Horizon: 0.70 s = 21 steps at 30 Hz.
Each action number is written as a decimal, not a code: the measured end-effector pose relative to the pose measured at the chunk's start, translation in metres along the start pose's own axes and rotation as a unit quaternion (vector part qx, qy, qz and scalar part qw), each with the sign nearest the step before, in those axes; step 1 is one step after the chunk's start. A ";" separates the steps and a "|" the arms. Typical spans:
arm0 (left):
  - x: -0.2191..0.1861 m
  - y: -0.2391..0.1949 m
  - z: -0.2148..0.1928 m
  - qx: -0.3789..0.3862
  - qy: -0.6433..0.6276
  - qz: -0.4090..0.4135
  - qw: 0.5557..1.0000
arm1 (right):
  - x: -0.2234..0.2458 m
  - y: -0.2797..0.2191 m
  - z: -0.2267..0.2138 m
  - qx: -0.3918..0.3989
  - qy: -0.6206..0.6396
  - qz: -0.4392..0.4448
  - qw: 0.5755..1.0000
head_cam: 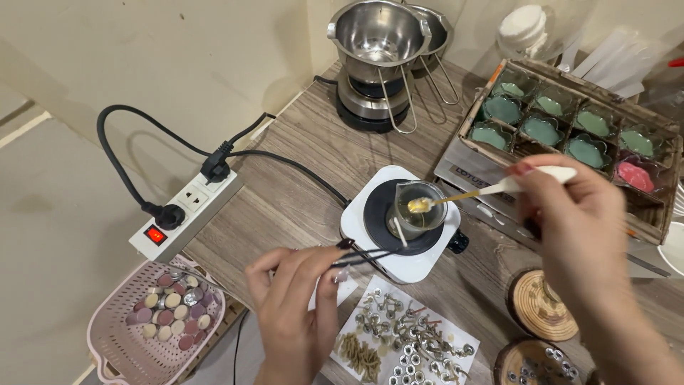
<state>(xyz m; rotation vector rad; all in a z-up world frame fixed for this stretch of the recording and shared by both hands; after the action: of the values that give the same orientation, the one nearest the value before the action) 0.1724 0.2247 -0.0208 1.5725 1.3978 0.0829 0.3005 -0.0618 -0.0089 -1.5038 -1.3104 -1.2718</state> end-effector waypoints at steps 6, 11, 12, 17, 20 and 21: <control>-0.003 0.015 0.012 0.023 -0.020 -0.042 0.999 | 0.010 -0.006 -0.025 -0.036 0.081 -0.025 0.996; -0.004 0.029 0.021 0.028 -0.043 -0.034 0.998 | 0.026 -0.010 -0.033 -0.079 0.107 -0.036 0.990; -0.005 0.033 0.022 0.028 -0.048 -0.025 0.998 | 0.023 -0.009 -0.039 -0.081 0.102 -0.049 0.990; -0.005 0.038 0.027 0.034 -0.070 -0.030 0.997 | 0.016 -0.014 -0.045 -0.058 0.094 -0.075 0.991; -0.004 0.038 0.030 0.042 -0.086 -0.039 0.995 | 0.026 -0.018 -0.036 -0.063 0.058 -0.071 0.994; -0.003 0.038 0.031 0.045 -0.090 -0.041 0.994 | 0.032 -0.020 -0.032 -0.068 0.033 -0.068 0.995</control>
<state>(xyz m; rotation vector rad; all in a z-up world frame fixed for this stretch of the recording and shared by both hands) 0.2174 0.2097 -0.0087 1.5520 1.3377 -0.1700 0.2740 -0.0814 0.0282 -1.4707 -1.3240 -1.5121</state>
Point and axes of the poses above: each hand's wrist, its own y-axis towards the middle knuckle, its own z-axis out of the palm, x = y × z, the point moved 7 cm from there along y, towards the middle knuckle, and after that the axes turned 1 degree about y, right-handed, at the moved point
